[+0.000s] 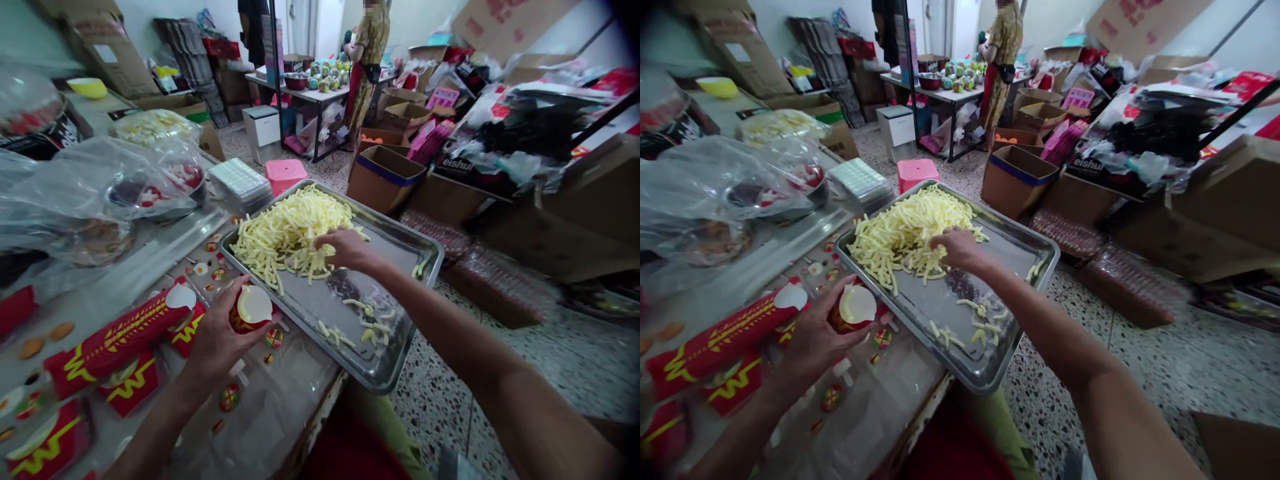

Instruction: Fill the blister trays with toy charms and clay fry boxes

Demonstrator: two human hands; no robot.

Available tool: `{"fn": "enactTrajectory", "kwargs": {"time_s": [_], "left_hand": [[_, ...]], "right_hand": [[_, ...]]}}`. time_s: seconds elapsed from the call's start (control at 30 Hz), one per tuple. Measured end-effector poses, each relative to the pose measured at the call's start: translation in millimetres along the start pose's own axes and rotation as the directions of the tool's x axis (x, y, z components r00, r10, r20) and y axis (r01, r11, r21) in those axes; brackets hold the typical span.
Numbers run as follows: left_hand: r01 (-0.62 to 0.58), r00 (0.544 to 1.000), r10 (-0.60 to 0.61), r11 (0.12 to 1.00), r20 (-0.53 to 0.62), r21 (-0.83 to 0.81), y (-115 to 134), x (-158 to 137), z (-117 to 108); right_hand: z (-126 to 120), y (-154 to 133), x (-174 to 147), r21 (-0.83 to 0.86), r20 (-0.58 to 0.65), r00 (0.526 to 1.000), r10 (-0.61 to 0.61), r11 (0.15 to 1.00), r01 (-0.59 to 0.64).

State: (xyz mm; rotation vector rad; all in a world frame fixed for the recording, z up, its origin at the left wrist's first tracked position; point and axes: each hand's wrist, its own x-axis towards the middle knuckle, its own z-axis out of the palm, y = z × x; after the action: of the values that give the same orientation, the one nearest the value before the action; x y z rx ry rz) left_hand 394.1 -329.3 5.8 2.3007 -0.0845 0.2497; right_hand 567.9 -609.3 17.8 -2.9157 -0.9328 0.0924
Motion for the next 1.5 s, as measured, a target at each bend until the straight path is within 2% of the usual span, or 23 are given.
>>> {"fn": "enactTrajectory", "kwargs": {"time_s": [0.07, 0.17, 0.27, 0.37, 0.4, 0.47, 0.53, 0.6, 0.63, 0.73, 0.83, 1.0, 1.23, 1.37, 1.43, 1.5], "left_hand": [[0.007, 1.000, -0.007, 1.000, 0.012, 0.007, 0.6, 1.1, -5.1], [-0.015, 0.999, 0.014, 1.000, 0.043, 0.023, 2.0, 1.7, -9.4], [-0.064, 0.995, 0.060, 0.997, 0.080, 0.046, 5.2, 0.1, -9.4], [-0.108, 0.990, 0.101, 0.991, 0.098, 0.078, 11.9, -1.9, -5.0], [-0.124, 0.988, 0.115, 0.988, 0.103, 0.089, 13.8, -2.5, -2.8], [-0.151, 0.983, 0.138, 0.982, 0.117, 0.115, 15.1, -3.6, 2.3], [-0.149, 0.982, 0.130, 0.980, 0.139, 0.133, 12.6, -4.2, 7.4], [-0.108, 0.984, 0.090, 0.988, 0.152, 0.114, 8.8, -3.0, 11.7], [-0.080, 0.986, 0.066, 0.992, 0.154, 0.092, 7.8, -1.3, 13.4], [-0.058, 0.990, 0.050, 0.997, 0.135, 0.059, 13.2, 8.9, 17.0], [-0.154, 0.983, 0.144, 0.985, 0.116, 0.082, 28.6, 23.5, 21.1], [-0.276, 0.953, 0.263, 0.959, 0.152, 0.067, 45.6, 36.2, 32.6], [-0.267, 0.947, 0.248, 0.961, 0.202, 0.069, 40.7, 32.6, 43.6], [-0.271, 0.936, 0.256, 0.962, 0.239, 0.030, 42.4, 37.0, 55.5], [-0.279, 0.924, 0.264, 0.960, 0.275, 0.014, 46.0, 40.6, 62.3], [-0.287, 0.912, 0.271, 0.958, 0.308, 0.008, 50.2, 45.3, 68.3]], "right_hand": [[-17.0, 28.1, -16.9, 0.047, 0.033, 0.999, 0.012, 0.999, -0.014], [-24.4, 44.1, -31.4, 0.197, -0.052, 0.996, 0.074, 0.978, -0.062], [-4.2, 25.8, -32.5, 0.249, -0.046, 0.996, 0.077, 0.966, -0.063], [20.3, 1.7, -24.9, 0.162, -0.002, 0.996, -0.084, 0.983, 0.083], [23.7, -0.5, -22.2, 0.128, 0.018, 0.991, -0.132, 0.983, 0.129], [20.4, 7.4, -20.1, 0.118, 0.054, 0.986, -0.155, 0.982, 0.148], [7.4, 26.0, -26.6, 0.174, -0.015, 0.997, -0.074, 0.982, 0.076], [-6.8, 42.7, -43.5, 0.245, -0.094, 0.991, 0.093, 0.967, -0.067], [-11.8, 47.1, -55.3, 0.272, -0.085, 0.980, 0.179, 0.950, -0.150], [-13.7, 41.8, -96.1, 0.274, 0.031, 0.925, 0.377, 0.887, -0.371], [-2.3, 20.5, -130.3, 0.226, 0.025, 0.885, 0.465, 0.859, -0.458], [19.8, -6.0, -149.9, 0.102, 0.013, 0.895, 0.446, 0.890, -0.445], [46.6, -9.6, -141.1, 0.060, -0.059, 0.852, 0.520, 0.854, -0.517], [48.4, -8.8, -138.7, 0.026, -0.077, 0.873, 0.481, 0.876, -0.481], [43.7, -5.4, -142.7, 0.077, -0.093, 0.885, 0.457, 0.889, -0.451], [35.3, 2.0, -151.3, 0.177, -0.142, 0.856, 0.497, 0.863, -0.472]]}}
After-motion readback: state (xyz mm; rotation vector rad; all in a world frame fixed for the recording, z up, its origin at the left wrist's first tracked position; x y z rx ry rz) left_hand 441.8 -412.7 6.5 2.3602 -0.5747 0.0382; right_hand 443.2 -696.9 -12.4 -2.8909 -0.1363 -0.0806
